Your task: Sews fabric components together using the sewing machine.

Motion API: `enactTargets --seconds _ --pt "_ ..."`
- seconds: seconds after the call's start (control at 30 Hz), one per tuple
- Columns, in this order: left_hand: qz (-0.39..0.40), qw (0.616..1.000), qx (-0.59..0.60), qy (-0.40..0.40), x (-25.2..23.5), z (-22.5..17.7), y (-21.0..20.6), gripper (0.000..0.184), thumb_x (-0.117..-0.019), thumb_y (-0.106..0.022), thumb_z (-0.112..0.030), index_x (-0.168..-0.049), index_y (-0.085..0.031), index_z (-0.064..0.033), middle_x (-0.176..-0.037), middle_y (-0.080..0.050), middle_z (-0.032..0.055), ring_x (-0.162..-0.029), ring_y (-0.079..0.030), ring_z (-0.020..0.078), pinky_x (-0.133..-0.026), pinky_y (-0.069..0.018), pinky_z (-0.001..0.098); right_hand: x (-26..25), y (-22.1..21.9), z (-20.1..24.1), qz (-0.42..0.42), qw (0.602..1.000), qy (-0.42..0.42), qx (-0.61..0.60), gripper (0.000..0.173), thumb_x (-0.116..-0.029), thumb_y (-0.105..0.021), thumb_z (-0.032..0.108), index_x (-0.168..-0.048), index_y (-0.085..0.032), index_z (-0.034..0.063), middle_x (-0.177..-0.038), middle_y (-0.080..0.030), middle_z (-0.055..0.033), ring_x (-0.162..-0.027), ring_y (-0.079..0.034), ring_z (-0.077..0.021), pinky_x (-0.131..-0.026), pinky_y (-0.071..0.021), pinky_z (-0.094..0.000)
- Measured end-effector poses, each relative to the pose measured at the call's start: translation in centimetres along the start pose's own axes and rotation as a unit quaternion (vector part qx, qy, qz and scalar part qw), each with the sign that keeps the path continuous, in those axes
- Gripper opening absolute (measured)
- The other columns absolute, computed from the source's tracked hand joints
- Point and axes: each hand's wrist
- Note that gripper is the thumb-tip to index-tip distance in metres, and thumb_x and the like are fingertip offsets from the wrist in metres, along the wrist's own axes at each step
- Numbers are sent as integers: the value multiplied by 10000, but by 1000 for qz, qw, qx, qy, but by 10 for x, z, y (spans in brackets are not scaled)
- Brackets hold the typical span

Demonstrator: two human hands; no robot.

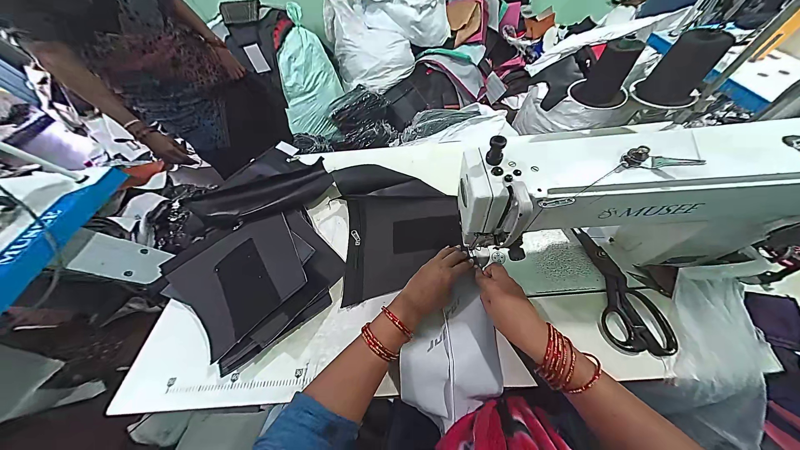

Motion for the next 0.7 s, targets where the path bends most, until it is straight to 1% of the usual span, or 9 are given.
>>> enactTargets --seconds 0.07,0.13,0.17,0.3,0.43,0.57,0.7 --pt "-5 1000 8 -5 -3 4 2 431 -815 -555 182 -1196 -711 54 -1305 -668 232 -1319 -578 402 -1153 -419 470 -6 7 4 32 999 -12 12 407 -1027 -433 -24 -1415 -550 -63 -1376 -533 -282 -1227 -587 -369 -1033 -486 -414" --pt "-18 1000 10 -9 -6 8 1 364 -834 -546 165 -1140 -719 70 -1282 -678 240 -1294 -598 405 -1134 -438 478 -11 11 6 48 999 -13 18 405 -1022 -447 -28 -1412 -545 -77 -1400 -532 -288 -1278 -563 -377 -1068 -465 -431" --pt "-19 1000 11 -7 -7 9 1 350 -843 -542 159 -1132 -719 73 -1283 -677 241 -1294 -598 405 -1129 -442 478 -13 12 6 54 998 -12 19 404 -1021 -451 -27 -1410 -545 -82 -1410 -528 -291 -1296 -551 -380 -1081 -455 -436" --pt "-22 1000 11 -7 -6 9 1 353 -837 -540 165 -1129 -717 77 -1280 -678 241 -1292 -601 404 -1125 -449 475 -13 10 6 46 999 -6 25 403 -1017 -452 -29 -1405 -548 -84 -1403 -535 -291 -1289 -559 -376 -1073 -461 -432" --pt "1 1000 5 13 -8 5 5 374 -854 -523 166 -1161 -714 74 -1308 -667 237 -1321 -579 396 -1146 -426 464 -13 10 6 43 999 -8 22 408 -1015 -452 -33 -1409 -548 -79 -1408 -535 -288 -1292 -560 -378 -1074 -462 -434" --pt "-11 1000 2 9 -11 7 5 367 -835 -534 171 -1134 -723 78 -1283 -678 243 -1298 -598 399 -1135 -438 466 -18 13 9 53 998 -14 29 417 -1022 -427 -36 -1424 -528 -82 -1412 -534 -289 -1309 -547 -378 -1090 -447 -439" --pt "-13 1000 0 12 -10 7 4 363 -841 -533 166 -1140 -720 78 -1285 -677 243 -1297 -596 406 -1125 -446 470 -17 9 8 35 999 -16 23 404 -1022 -438 -27 -1407 -549 -76 -1392 -543 -278 -1276 -569 -363 -1063 -471 -425"
Point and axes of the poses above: each hand's wrist, its own x-axis away from the middle knuckle, its own y-axis out of the back of the hand, z = x × y
